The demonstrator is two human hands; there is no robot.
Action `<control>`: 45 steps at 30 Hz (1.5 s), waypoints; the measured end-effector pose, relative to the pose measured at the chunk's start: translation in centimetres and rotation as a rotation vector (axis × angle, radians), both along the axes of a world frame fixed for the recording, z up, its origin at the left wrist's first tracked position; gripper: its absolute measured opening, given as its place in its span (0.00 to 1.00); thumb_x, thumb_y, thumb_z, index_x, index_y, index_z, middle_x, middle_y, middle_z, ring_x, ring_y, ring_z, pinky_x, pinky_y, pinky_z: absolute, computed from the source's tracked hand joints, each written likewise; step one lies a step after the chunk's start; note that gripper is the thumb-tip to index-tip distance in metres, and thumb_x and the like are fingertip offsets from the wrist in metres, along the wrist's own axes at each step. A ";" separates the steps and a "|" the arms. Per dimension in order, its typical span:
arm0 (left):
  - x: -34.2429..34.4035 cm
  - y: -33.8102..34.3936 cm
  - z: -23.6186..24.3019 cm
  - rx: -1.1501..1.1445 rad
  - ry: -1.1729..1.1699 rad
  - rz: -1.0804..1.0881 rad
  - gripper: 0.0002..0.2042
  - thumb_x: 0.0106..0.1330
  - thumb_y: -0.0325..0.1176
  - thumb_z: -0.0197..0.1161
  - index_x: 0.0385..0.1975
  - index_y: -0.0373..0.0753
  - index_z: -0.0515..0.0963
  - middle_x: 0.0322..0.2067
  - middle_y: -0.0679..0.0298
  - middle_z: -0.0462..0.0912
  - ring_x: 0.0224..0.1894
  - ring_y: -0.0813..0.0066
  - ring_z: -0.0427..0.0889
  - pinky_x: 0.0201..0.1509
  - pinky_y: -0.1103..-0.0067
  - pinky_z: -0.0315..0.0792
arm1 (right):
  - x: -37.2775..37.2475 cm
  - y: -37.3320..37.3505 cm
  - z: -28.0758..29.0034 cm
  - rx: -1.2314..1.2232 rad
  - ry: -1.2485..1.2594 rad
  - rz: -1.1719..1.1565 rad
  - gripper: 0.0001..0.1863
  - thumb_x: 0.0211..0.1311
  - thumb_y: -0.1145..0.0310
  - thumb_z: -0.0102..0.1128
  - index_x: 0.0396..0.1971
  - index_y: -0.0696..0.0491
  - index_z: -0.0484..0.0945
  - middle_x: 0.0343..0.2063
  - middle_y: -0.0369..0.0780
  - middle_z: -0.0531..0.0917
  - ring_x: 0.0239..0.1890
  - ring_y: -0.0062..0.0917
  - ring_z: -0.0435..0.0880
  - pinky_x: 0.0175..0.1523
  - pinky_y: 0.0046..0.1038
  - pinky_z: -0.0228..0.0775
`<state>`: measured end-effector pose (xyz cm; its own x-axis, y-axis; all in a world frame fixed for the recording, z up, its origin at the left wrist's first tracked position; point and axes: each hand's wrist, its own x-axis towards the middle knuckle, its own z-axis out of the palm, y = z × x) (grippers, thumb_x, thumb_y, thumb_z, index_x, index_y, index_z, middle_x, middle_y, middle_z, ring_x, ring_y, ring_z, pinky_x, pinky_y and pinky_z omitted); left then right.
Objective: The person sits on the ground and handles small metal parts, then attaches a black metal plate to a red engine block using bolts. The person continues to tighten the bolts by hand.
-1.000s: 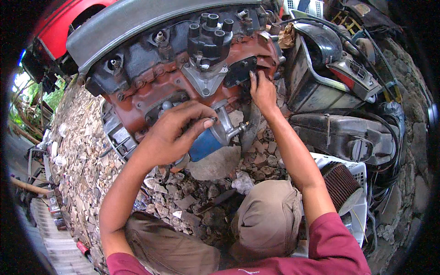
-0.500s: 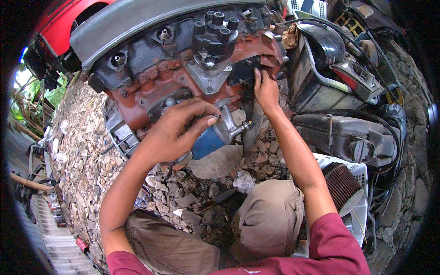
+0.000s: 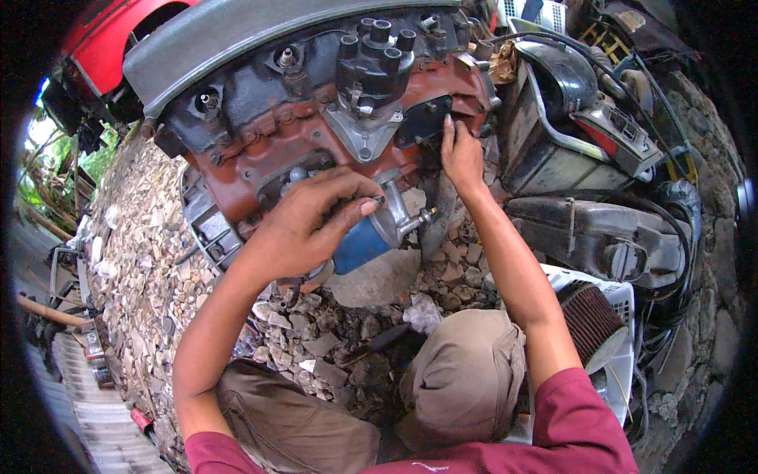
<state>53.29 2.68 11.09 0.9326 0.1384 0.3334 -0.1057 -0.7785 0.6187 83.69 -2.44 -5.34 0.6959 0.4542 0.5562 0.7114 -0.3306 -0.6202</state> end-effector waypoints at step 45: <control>-0.1 0.1 0.0 0.020 0.004 0.003 0.09 0.71 0.31 0.57 0.41 0.32 0.78 0.36 0.56 0.81 0.41 0.67 0.80 0.49 0.73 0.71 | -1.0 0.5 0.2 -0.023 -0.021 -0.066 0.21 0.74 0.52 0.45 0.44 0.57 0.72 0.28 0.57 0.83 0.33 0.57 0.82 0.36 0.56 0.72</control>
